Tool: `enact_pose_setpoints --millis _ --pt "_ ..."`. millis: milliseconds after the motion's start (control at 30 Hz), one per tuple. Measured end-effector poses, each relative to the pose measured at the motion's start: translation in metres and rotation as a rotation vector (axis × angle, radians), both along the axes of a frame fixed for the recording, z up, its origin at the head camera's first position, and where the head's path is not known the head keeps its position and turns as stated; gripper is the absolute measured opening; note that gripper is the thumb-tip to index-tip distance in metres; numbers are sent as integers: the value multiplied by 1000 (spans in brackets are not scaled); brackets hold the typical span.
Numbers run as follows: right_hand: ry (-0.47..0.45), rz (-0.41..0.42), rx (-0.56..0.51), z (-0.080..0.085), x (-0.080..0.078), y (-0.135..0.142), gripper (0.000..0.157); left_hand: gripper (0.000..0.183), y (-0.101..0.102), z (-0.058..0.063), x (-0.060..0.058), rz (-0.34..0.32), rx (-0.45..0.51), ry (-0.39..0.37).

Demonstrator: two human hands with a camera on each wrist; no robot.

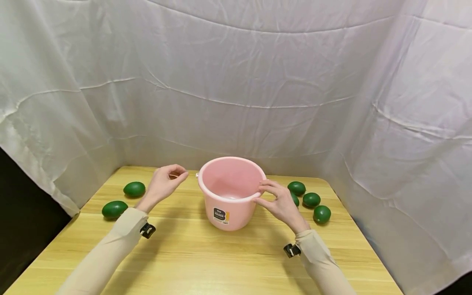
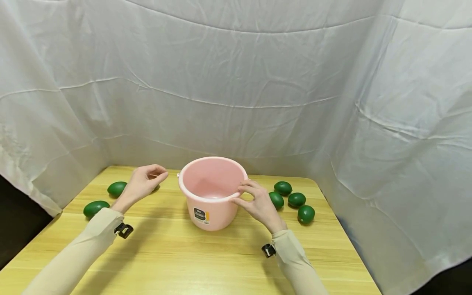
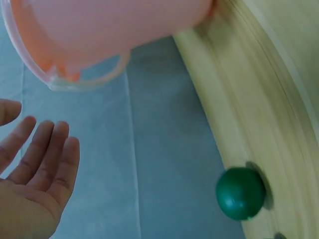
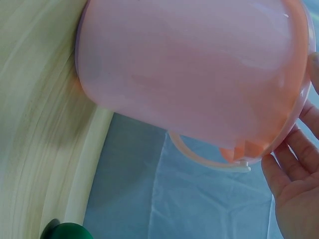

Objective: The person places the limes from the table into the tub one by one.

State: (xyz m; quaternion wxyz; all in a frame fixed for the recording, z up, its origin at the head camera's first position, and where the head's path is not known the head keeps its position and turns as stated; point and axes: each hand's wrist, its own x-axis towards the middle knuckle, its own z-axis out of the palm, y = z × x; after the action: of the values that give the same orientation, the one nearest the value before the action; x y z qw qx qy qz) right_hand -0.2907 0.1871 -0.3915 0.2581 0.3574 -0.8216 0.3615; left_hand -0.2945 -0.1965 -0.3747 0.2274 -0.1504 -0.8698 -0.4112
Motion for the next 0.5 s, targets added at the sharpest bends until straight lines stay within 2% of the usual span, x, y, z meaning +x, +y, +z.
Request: enact_pose_setpoints --millis 133,300,500 --pt "0 3 3 0 0 0 25 17 -11 -6 0 -1 -76 -27" --pt "15 5 12 -1 -1 0 23 17 -29 -13 -1 1 -150 -109" --pt "21 3 8 -1 -1 1 24 17 -46 -22 -2 -53 -206 -191"
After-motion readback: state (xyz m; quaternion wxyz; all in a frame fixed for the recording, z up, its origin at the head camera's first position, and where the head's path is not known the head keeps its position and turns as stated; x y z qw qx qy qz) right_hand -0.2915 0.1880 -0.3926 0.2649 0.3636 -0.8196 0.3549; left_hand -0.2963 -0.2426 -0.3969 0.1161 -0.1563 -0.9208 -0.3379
